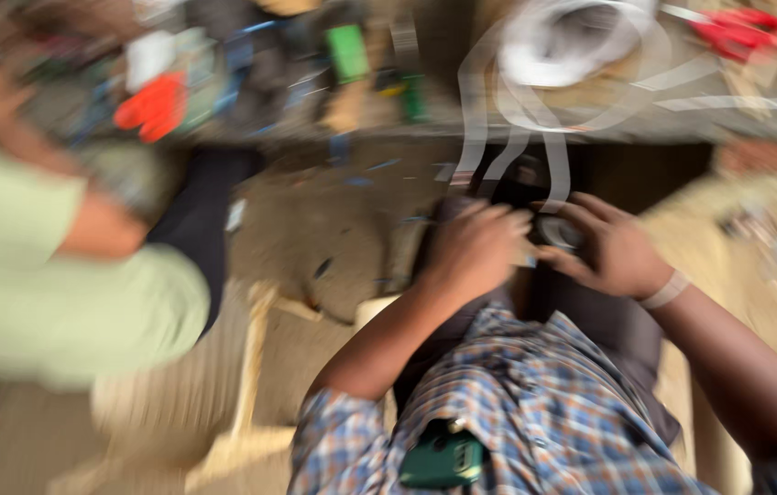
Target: The person sits on a chair and strips insulation from the ends of white electrical wires using pliers, then twists the exposed wire ends together. They take an electrical tape roll and wrap tape around the joined wires to insulate the connection.
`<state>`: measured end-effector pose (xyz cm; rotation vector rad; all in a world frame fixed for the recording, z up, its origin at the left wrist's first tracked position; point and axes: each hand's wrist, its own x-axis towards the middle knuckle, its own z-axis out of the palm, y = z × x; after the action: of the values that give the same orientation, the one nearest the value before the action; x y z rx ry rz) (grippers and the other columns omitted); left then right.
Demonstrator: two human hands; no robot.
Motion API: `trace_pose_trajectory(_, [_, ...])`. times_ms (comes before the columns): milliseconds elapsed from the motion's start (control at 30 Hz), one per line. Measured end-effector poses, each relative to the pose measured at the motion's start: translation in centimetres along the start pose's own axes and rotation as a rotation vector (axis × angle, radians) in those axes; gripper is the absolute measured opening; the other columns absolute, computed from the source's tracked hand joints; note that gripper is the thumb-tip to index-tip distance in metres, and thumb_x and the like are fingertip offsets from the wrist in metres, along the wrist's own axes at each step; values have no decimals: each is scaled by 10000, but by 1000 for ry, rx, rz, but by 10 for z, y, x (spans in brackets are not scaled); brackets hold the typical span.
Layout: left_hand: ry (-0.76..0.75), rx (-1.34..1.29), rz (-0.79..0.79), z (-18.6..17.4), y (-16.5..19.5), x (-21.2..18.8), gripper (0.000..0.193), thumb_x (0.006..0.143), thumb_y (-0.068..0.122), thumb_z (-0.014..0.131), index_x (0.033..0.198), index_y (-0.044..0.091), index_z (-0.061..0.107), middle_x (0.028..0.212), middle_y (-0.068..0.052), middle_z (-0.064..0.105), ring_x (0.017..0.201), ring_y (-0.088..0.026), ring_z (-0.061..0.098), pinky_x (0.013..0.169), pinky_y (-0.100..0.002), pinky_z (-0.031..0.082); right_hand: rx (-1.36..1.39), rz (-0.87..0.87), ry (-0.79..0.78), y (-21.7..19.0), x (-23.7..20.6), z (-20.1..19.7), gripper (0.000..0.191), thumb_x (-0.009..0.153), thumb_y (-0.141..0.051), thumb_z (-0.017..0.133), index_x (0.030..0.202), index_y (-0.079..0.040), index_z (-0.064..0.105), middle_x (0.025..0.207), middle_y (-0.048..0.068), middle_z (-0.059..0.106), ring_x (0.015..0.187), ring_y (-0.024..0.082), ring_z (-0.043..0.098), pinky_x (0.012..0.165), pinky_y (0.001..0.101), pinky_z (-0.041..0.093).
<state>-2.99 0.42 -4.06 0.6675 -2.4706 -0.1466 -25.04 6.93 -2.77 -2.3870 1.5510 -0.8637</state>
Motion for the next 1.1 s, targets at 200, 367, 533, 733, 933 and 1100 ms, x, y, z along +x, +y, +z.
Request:
trace_pose_trajectory(200, [55,-956,-429,47,-36,75,378,1113,354,566,1308,67,716,1124,-108,816,1091,-245,778,961,-377,606,-301,-152,107,41,-9,56,596,873,-487,833,1197,-4,702,888,130,630,764,297,635,718,379,532])
trace_pose_trajectory(367, [257,-1429,-714,52,-36,92,410,1121,324,580,1191,-73,656,671,-282,617,648,-399,530,541,-557,408,-87,-196,173,96,-7,100,453,1008,-387,796,1145,14,636,962,129,602,820,247,587,764,311,476])
trace_pose_trajectory(533, [366,-735,-789,36,-23,102,400,1005,358,574,1101,-10,694,851,-253,780,788,-360,767,687,-469,627,-53,-240,136,96,14,93,465,968,-369,819,1165,24,670,924,134,639,806,244,618,760,322,503])
trace_pose_trajectory(733, [502,-554,-857,16,-34,106,567,1085,552,436,1221,79,716,1003,-229,781,964,-404,736,853,-497,571,530,-181,-253,-4,15,71,365,867,-293,822,1101,-45,690,976,84,738,854,196,697,786,315,566])
trace_pose_trajectory(933, [272,-443,-702,34,-48,80,604,995,593,464,1309,133,699,938,-135,804,853,-313,777,798,-451,609,420,-89,-103,-45,-17,58,593,773,-126,797,1320,9,611,1224,142,691,1065,186,657,898,337,550])
trace_pose_trajectory(1100, [250,-630,-225,45,-30,15,613,925,604,671,1336,150,648,1053,-81,755,910,-208,782,812,-353,672,678,31,141,-15,-31,65,698,906,3,761,1487,64,379,1351,216,558,1263,197,583,1102,322,510])
